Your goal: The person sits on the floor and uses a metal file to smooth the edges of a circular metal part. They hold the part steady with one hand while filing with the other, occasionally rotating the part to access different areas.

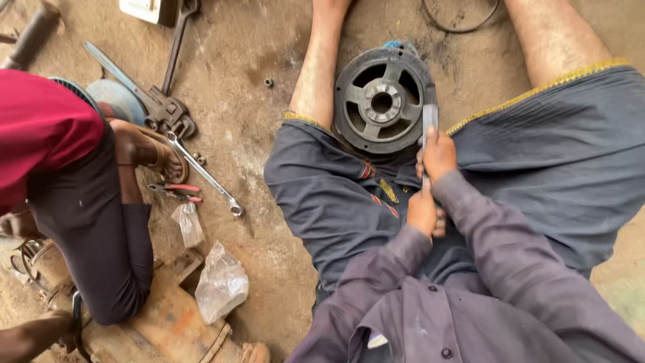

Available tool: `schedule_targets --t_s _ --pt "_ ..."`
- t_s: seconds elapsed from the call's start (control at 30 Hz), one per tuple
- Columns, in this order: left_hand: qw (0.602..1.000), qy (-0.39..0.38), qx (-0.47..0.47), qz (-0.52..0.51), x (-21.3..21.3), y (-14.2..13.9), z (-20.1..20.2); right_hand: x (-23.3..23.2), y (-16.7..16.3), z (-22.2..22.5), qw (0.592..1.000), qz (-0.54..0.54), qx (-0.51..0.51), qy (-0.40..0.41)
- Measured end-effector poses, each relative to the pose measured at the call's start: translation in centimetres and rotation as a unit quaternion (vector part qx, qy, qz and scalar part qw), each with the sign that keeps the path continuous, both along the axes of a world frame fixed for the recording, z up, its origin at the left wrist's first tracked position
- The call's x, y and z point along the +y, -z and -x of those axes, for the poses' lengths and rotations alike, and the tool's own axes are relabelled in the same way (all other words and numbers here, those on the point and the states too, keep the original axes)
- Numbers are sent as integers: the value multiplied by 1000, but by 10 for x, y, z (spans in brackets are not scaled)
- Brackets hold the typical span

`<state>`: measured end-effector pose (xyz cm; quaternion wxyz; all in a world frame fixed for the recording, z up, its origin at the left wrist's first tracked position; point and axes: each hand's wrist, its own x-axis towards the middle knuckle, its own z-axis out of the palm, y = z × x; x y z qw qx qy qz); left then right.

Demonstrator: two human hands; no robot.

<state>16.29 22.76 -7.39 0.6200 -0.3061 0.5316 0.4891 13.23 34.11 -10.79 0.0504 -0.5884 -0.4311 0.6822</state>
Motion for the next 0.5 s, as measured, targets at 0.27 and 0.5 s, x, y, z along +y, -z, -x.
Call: schedule_targets --t_s 0.27,0.5 --pt "1000 22 -5 -1 -1 -1 3 1 6 1 1000 22 -10 5" --pt "995 31 90 15 2 12 -1 6 1 4 1000 -20 -3 -16"
